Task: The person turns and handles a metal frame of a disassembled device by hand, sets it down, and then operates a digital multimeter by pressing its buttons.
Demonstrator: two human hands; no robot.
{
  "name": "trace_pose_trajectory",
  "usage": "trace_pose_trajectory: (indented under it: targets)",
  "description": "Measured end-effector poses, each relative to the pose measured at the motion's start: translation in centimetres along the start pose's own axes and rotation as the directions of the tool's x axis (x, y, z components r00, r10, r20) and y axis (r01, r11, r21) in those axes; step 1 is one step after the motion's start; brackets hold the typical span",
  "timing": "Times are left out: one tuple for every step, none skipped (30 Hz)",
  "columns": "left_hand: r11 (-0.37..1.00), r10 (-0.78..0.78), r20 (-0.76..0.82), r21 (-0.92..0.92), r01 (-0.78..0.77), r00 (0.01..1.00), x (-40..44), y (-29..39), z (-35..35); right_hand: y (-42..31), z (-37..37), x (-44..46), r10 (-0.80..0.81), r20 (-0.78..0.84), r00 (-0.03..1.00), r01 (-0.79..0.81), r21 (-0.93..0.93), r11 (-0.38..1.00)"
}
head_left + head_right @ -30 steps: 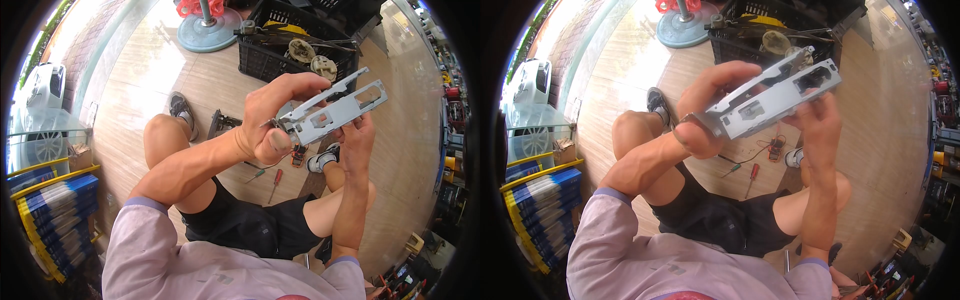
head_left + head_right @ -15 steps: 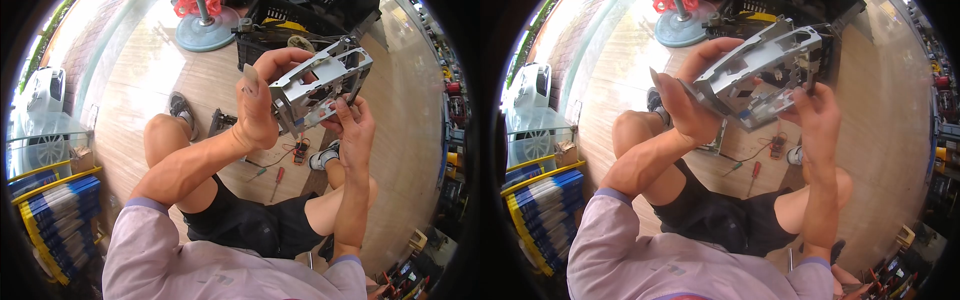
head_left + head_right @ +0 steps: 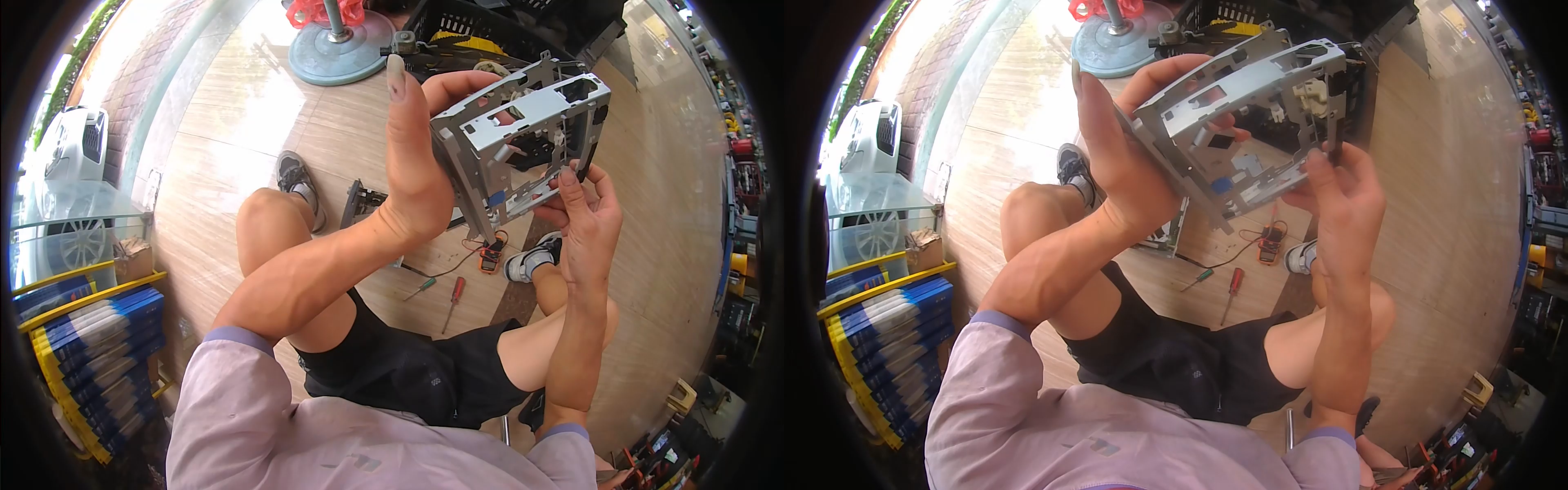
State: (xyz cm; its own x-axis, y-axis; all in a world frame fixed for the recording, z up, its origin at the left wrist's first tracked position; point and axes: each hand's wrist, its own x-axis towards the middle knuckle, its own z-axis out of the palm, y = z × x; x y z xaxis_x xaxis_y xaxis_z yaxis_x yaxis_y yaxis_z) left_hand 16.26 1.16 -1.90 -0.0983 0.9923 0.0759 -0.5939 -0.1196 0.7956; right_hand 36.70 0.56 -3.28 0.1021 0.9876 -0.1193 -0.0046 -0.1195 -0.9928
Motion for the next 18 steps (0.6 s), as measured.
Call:
trace_pose_trajectory:
  targets:
    - [1.0, -0.012, -0.017, 0.016, 0.013, 1.0, 0.1, 0.0, 0.02, -0.01, -0.01, 0.01, 0.002, -0.001, 1.0, -0.002, 0.0, 1.0]
    - [1.0, -0.002, -0.001, -0.003, 0.002, 1.0, 0.05, -0.01, 0.0, 0.0, 0.02, 0.02, 0.001, -0.004, 1.0, -0.001, 0.0, 1.0]
    - [1.0, 0.008, 0.015, -0.023, -0.008, 1.0, -0.07, 0.0, -0.03, 0.0, 0.1, -0.01, 0.0, -0.006, 1.0, 0.0, 0.0, 1.0]
    - [0.999, 0.018, 0.03, -0.042, -0.017, 0.999, -0.13, -0.05, -0.06, 0.04, 0.16, -0.03, 0.0, -0.009, 1.0, 0.0, 0.001, 1.0]
    - [0.999, 0.027, 0.036, -0.043, -0.026, 0.999, -0.14, -0.12, -0.09, -0.01, 0.22, -0.1, -0.003, -0.012, 1.0, 0.003, 0.002, 1.0]
    - [0.998, 0.036, 0.043, -0.045, -0.035, 0.998, -0.13, -0.22, -0.12, -0.12, 0.28, -0.15, -0.006, -0.014, 1.0, 0.006, 0.003, 1.0]
    - [0.998, 0.045, 0.048, -0.047, -0.043, 0.998, -0.12, -0.29, -0.15, -0.24, 0.3, -0.19, -0.008, -0.016, 1.0, 0.008, 0.003, 1.0]
    - [0.998, 0.045, 0.043, -0.046, -0.043, 0.998, -0.09, -0.3, -0.16, -0.29, 0.27, -0.21, -0.009, -0.017, 1.0, 0.009, 0.004, 1.0]
    - [0.998, 0.044, 0.037, -0.045, -0.043, 0.998, -0.02, -0.28, -0.17, -0.32, 0.23, -0.25, -0.009, -0.017, 1.0, 0.009, 0.004, 1.0]
    - [0.998, 0.044, 0.031, -0.045, -0.043, 0.999, 0.08, -0.25, -0.14, -0.37, 0.19, -0.25, -0.009, -0.017, 1.0, 0.009, 0.005, 1.0]
    - [0.999, 0.038, 0.027, -0.011, -0.038, 0.999, 0.17, -0.19, -0.13, -0.46, 0.19, -0.27, -0.01, -0.017, 1.0, 0.01, -0.004, 1.0]
    - [0.999, 0.031, 0.022, 0.024, -0.032, 0.999, 0.22, -0.14, -0.12, -0.53, 0.19, -0.34, -0.009, -0.017, 1.0, 0.009, -0.012, 1.0]
    - [0.998, 0.024, 0.017, 0.059, -0.025, 1.0, 0.3, -0.16, -0.14, -0.52, 0.19, -0.35, -0.008, -0.018, 1.0, 0.008, -0.02, 1.0]
    - [0.997, 0.031, 0.025, 0.065, -0.033, 0.999, 0.4, -0.24, -0.18, -0.47, 0.2, -0.33, -0.009, -0.018, 1.0, 0.009, -0.016, 1.0]
    - [0.997, 0.039, 0.034, 0.07, -0.041, 0.999, 0.49, -0.36, -0.2, -0.43, 0.2, -0.31, -0.01, -0.018, 1.0, 0.01, -0.013, 1.0]
    - [0.996, 0.045, 0.043, 0.076, -0.048, 0.998, 0.49, -0.46, -0.24, -0.35, 0.2, -0.36, -0.009, -0.019, 1.0, 0.009, -0.011, 1.0]
    - [0.996, 0.044, 0.041, 0.076, -0.047, 0.998, 0.34, -0.5, -0.3, -0.28, 0.32, -0.59, -0.004, -0.022, 1.0, 0.004, -0.008, 1.0]
    - [0.996, 0.045, 0.042, 0.075, -0.049, 0.998, 0.37, -0.55, -0.29, -0.3, 0.54, -0.65, -0.002, -0.025, 1.0, 0.002, -0.005, 1.0]
